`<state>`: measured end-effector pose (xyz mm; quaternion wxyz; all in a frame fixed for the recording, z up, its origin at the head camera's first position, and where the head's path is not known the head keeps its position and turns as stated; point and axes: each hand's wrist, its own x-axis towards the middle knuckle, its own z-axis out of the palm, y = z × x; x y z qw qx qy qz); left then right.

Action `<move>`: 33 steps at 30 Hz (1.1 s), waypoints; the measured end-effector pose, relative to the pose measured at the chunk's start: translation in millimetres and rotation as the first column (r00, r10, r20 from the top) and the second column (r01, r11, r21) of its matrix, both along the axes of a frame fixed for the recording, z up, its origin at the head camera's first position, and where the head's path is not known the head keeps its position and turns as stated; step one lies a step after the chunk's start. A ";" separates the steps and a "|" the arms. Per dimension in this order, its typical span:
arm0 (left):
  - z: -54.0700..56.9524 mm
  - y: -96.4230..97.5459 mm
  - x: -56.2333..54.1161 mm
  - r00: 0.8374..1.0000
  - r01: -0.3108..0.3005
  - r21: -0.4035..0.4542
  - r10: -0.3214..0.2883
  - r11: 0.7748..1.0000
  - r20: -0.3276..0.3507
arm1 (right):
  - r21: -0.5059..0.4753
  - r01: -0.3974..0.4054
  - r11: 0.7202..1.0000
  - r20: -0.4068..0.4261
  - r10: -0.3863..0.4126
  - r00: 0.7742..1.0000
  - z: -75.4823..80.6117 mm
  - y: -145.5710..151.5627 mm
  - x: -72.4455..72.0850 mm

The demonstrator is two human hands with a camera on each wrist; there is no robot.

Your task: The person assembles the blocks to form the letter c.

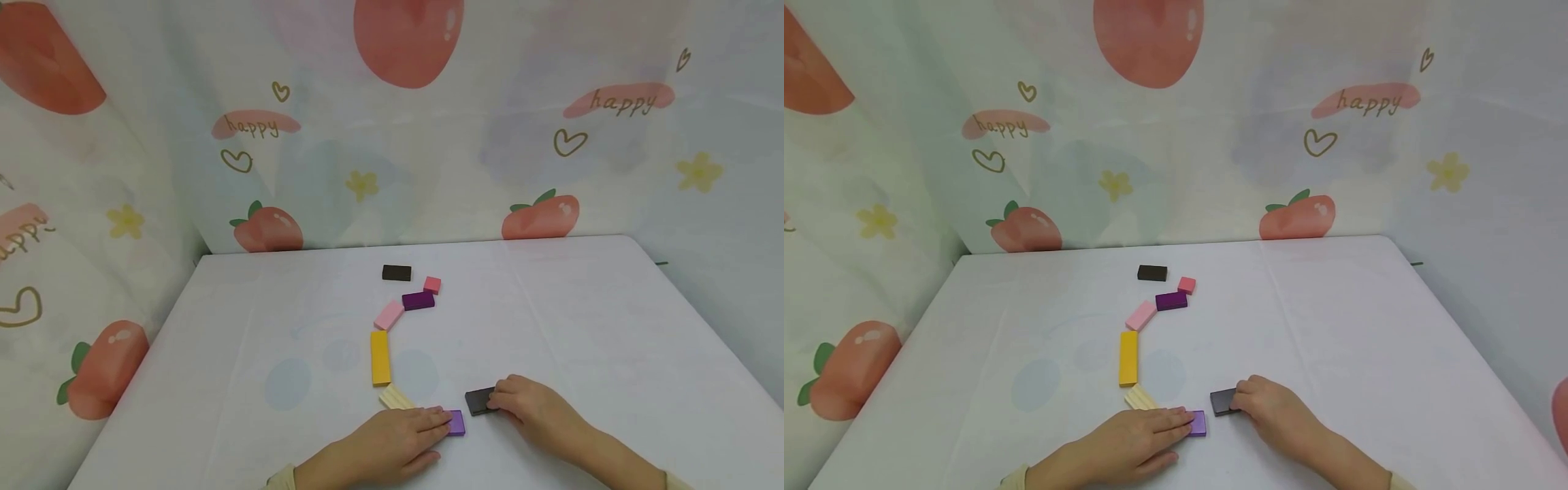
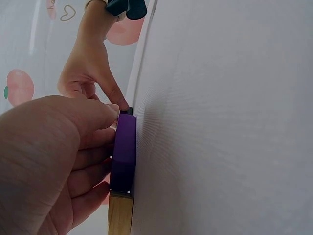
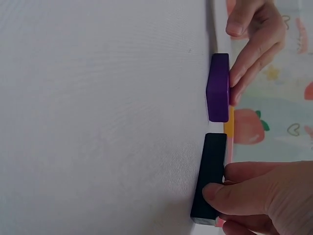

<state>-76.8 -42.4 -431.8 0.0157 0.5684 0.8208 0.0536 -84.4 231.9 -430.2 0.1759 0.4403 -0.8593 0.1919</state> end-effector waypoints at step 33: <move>-1.7 0.1 -0.9 1.000 -0.001 -0.003 0.001 1.000 0.008 | 0.005 -0.074 0.997 -0.030 0.074 0.997 -0.6 -6.0 4.8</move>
